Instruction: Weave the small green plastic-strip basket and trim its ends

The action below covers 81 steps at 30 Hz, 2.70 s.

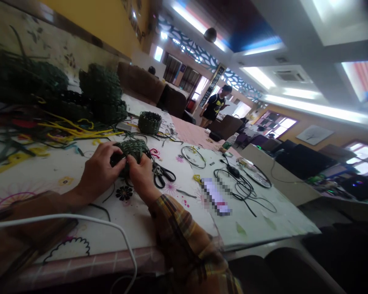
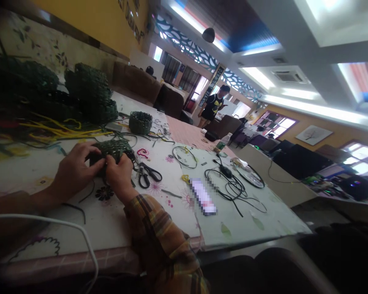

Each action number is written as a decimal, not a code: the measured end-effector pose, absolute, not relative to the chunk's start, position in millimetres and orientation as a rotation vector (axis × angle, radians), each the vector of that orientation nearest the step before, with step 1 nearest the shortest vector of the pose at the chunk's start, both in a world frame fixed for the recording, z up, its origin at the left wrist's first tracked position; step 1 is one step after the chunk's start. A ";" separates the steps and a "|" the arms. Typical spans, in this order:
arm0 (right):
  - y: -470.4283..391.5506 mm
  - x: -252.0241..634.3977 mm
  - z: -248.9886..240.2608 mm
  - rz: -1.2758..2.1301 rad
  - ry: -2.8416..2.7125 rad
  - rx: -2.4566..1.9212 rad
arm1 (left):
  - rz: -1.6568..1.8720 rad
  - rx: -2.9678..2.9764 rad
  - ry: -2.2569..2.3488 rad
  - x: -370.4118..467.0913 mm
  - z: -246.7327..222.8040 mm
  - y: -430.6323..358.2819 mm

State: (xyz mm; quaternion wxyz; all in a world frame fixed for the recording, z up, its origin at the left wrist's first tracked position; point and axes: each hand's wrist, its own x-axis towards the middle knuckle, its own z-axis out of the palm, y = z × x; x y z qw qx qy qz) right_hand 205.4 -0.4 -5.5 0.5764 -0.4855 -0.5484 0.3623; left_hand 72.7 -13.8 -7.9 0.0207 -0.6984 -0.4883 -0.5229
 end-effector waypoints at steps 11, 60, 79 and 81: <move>11.7 203.1 -15.2 0.867 -1.163 -1.109 | -1.751 -2.099 -1.510 90.6 -12.6 -7.0; 9.1 206.5 -13.7 0.966 -1.155 -0.990 | -1.786 -2.092 -1.530 93.9 -10.9 -7.0; 4.5 211.8 1.2 1.210 -1.157 -0.907 | -1.743 -2.047 -1.627 92.3 -7.9 -8.0; 4.4 218.9 7.2 1.362 -1.223 -0.800 | -1.752 -2.024 -1.651 89.3 -7.3 -5.5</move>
